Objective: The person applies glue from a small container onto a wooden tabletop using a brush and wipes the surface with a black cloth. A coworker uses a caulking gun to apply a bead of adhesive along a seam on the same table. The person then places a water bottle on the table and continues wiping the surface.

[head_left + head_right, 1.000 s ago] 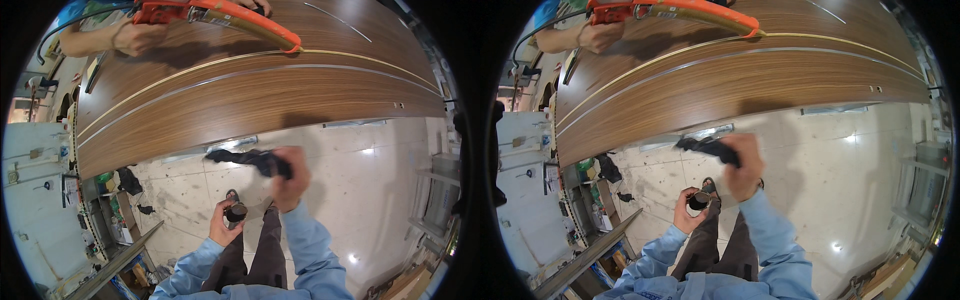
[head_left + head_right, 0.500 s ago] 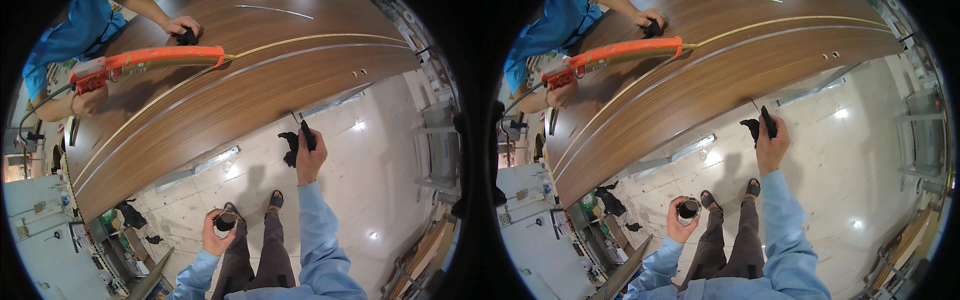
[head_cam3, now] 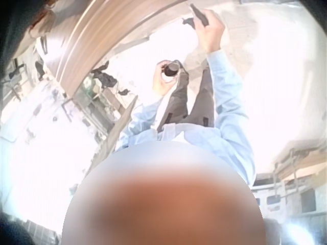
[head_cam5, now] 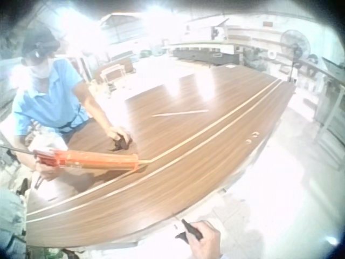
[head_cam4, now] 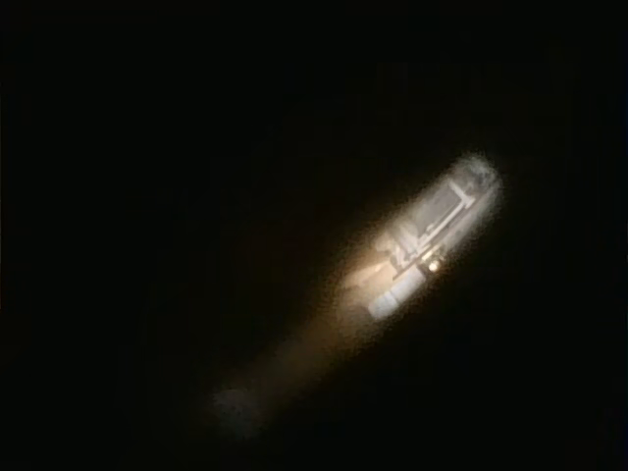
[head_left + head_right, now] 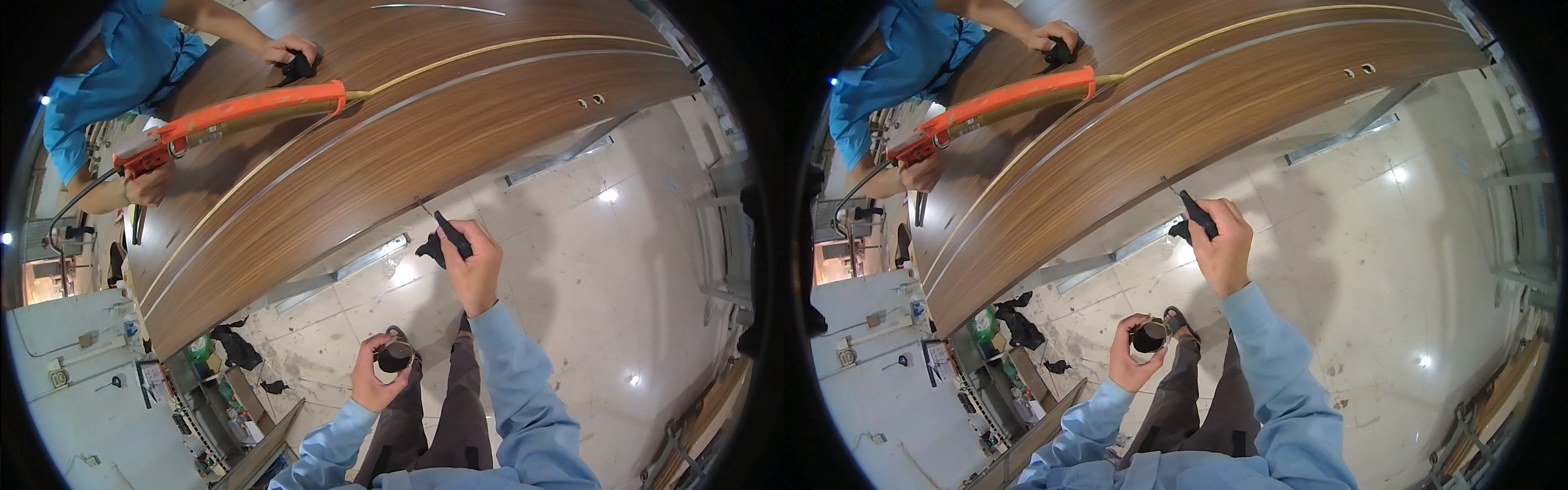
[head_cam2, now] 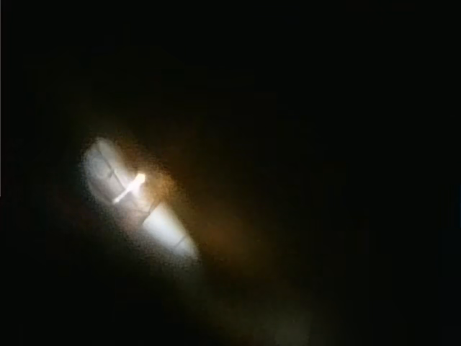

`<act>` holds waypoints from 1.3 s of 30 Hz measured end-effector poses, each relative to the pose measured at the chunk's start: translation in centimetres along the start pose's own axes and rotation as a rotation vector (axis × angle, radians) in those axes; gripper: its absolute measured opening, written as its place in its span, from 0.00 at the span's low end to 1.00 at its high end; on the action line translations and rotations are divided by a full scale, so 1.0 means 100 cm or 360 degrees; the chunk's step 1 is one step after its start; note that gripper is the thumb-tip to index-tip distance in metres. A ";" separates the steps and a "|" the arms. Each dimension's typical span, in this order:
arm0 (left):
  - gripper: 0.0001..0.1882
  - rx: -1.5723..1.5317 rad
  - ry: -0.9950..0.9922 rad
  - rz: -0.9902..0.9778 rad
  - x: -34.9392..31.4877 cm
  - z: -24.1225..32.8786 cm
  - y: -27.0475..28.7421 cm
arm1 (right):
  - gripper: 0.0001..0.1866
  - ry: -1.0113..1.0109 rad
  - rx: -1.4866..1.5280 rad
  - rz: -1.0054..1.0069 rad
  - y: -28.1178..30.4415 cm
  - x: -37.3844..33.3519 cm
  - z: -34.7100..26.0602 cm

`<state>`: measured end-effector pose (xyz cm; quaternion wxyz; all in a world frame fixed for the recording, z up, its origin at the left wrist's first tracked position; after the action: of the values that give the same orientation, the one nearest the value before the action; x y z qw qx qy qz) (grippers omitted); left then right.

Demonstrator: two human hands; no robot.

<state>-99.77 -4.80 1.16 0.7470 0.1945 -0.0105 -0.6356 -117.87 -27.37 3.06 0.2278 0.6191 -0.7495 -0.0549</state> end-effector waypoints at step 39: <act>0.36 0.0004 -0.0073 -0.0009 0.001 0.007 -0.006 | 0.07 0.0107 -0.0314 0.0200 0.031 0.020 0.007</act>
<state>-100.48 -5.18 1.57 0.7446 0.1808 -0.0281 -0.6419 -121.24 -28.70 4.17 0.3157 0.5470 -0.7697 -0.0933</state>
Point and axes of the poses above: each hand's wrist, its own x-axis towards the middle knuckle, its own y-axis out of the back of the hand, z = x × y, the point moved 5 cm from there along x, towards the middle knuckle, and after that the axes turned 6 degrees about -x, right-handed, at the moved point
